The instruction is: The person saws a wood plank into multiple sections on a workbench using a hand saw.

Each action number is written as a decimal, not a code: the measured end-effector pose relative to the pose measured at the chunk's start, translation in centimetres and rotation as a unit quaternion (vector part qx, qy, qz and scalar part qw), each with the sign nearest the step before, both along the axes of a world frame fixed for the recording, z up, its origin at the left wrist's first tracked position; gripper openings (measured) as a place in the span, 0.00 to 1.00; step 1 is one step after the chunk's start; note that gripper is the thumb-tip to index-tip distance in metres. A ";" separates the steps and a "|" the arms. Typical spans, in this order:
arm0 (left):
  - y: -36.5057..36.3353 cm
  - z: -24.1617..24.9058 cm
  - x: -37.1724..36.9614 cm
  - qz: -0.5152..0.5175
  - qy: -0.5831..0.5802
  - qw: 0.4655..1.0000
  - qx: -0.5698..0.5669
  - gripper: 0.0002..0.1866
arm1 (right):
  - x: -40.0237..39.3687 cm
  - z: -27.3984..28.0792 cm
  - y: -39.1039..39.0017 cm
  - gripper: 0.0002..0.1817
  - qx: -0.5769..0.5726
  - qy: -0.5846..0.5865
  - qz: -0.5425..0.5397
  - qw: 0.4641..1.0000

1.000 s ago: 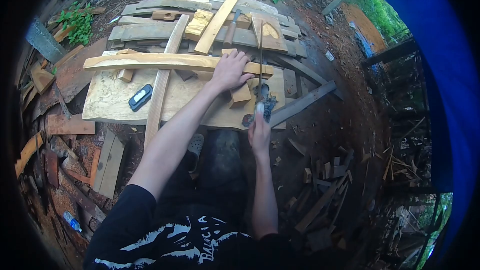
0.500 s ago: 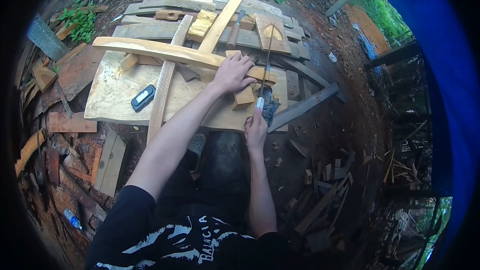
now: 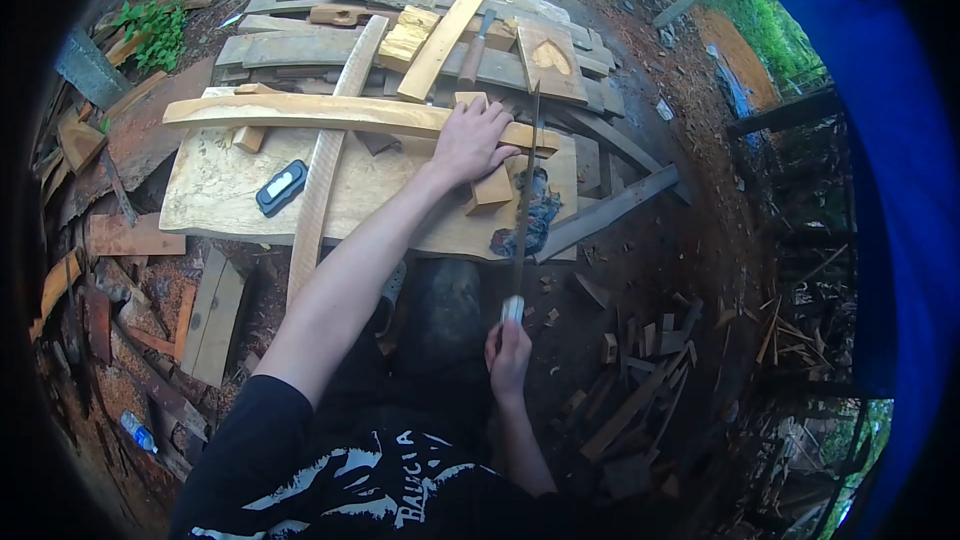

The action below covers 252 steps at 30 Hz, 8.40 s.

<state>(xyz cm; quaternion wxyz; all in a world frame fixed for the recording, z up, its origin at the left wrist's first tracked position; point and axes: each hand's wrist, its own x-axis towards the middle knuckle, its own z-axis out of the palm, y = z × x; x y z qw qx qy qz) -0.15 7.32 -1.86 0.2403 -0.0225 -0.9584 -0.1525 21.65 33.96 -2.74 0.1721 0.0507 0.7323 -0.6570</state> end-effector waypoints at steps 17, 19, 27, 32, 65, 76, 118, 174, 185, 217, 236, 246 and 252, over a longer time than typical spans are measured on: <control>0.0 -0.2 0.0 -0.010 0.041 0.999 0.018 0.27 | -15.2 0.1 -7.2 0.35 0.047 0.031 -0.006 0.998; 0.1 -0.1 -0.1 -0.011 0.033 0.999 0.021 0.27 | -14.4 -0.1 -7.1 0.36 0.033 0.045 -0.007 0.998; 0.2 -0.3 -0.3 0.003 0.008 1.000 0.025 0.28 | -0.8 -1.7 0.5 0.29 0.010 0.014 0.006 1.000; 0.1 0.1 -0.3 -0.005 -0.006 1.000 0.014 0.28 | 2.1 -0.7 3.8 0.29 0.039 0.001 0.015 0.999; -0.3 0.2 0.0 -0.024 0.009 1.000 0.012 0.27 | -8.7 -0.9 -1.9 0.34 0.080 0.071 0.044 0.993; -0.1 -0.2 -0.2 -0.014 0.027 0.999 0.010 0.28 | -13.4 -0.7 -5.9 0.35 0.031 0.043 0.007 0.999; -0.1 0.4 -0.2 -0.015 0.007 1.000 0.005 0.27 | 3.6 2.3 5.2 0.30 0.057 -0.025 0.031 0.998; 0.0 -0.3 -0.5 -0.008 -0.002 1.000 0.014 0.27 | 4.1 1.9 4.0 0.31 0.056 -0.015 0.025 0.998; -0.5 0.1 -0.4 -0.016 0.018 1.000 0.006 0.26 | -15.7 0.6 -6.7 0.39 0.094 0.043 0.013 0.995; -0.2 -0.2 -0.9 0.017 0.021 1.000 0.005 0.27 | -17.7 1.4 -8.3 0.37 0.100 0.010 -0.011 0.995; -0.2 -0.1 -0.8 0.001 0.015 1.000 0.004 0.28 | 1.3 1.3 4.4 0.31 0.072 0.009 0.068 0.995; -0.3 -0.4 -0.7 0.004 0.029 1.000 -0.002 0.28 | -16.7 1.3 -6.8 0.37 0.059 0.001 0.034 0.998; -0.2 0.0 -0.5 0.007 0.013 1.000 -0.009 0.28 | -14.4 1.0 -6.3 0.36 0.058 0.007 0.019 0.998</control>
